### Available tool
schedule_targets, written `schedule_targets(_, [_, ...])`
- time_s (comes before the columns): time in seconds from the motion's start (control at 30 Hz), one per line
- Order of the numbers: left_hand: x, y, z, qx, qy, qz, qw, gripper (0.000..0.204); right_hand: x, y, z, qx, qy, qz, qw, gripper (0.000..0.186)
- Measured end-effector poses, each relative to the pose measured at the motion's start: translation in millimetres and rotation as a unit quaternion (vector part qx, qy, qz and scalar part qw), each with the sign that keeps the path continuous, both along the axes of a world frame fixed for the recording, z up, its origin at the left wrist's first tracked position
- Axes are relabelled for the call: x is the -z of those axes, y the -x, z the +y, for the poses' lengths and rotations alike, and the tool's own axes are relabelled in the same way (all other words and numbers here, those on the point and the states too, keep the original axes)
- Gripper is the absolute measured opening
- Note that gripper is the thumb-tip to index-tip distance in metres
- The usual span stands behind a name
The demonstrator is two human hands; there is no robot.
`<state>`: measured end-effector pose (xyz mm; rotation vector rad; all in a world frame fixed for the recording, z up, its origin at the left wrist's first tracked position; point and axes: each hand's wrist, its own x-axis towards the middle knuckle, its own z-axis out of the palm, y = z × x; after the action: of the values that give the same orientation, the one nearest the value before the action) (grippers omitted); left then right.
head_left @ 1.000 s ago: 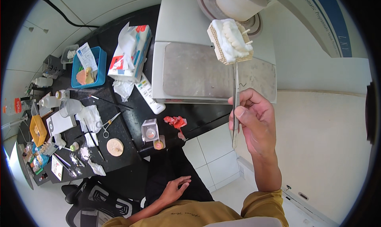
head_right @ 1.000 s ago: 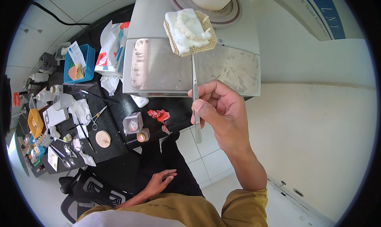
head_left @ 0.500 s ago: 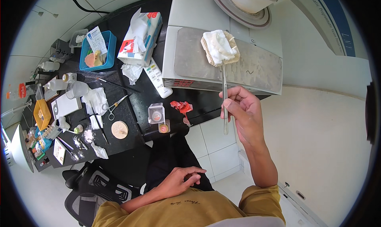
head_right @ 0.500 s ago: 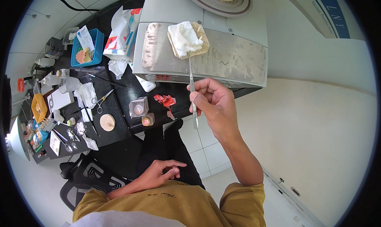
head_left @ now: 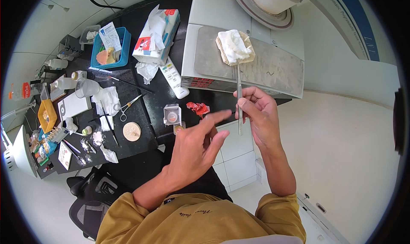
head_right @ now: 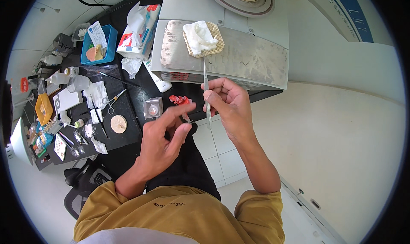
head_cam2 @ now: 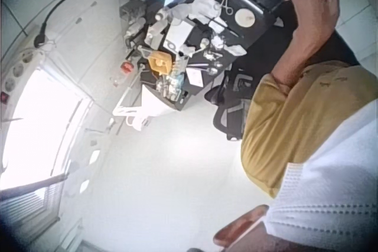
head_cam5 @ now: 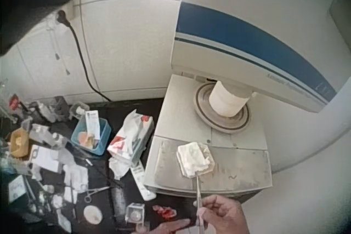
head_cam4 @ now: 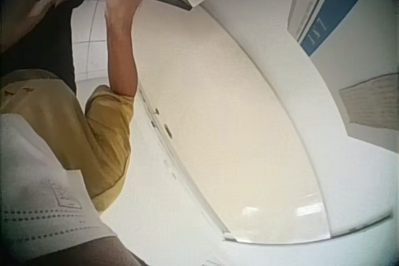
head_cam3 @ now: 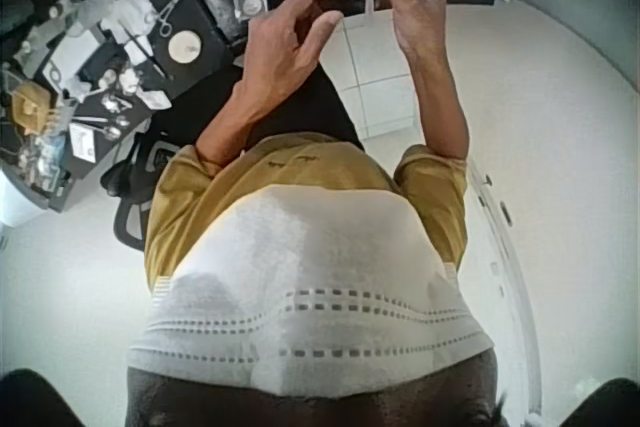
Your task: The person is staining a dental crown using a brush and a palette of dental stains, then preparing it for the furnace.
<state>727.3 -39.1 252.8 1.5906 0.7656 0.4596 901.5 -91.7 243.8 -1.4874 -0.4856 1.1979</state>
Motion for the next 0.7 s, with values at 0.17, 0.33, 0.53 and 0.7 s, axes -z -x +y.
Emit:
schedule_targets(0.17, [-2.1,-17.0,17.3,-0.023,-0.073,0.011,0.997,0.04,-2.4,2.5,0.2,-0.001,0.003,0.018,1.0,0.018])
schedule_targets(0.33, [-0.8,-28.7,27.0,-0.029,-0.058,0.02,0.998,0.045,-8.7,0.6,0.6,-0.006,0.008,0.037,0.999,0.017])
schedule_targets(0.53, [-3.2,-34.8,30.5,-0.017,-0.059,0.015,0.998,0.05,-6.4,2.5,-0.6,0.01,-0.009,0.042,0.999,0.017])
schedule_targets(0.7, [4.5,-40.2,27.5,-0.016,-0.044,0.001,0.999,0.055,-5.3,1.6,-3.2,0.004,-0.012,0.043,0.999,0.017])
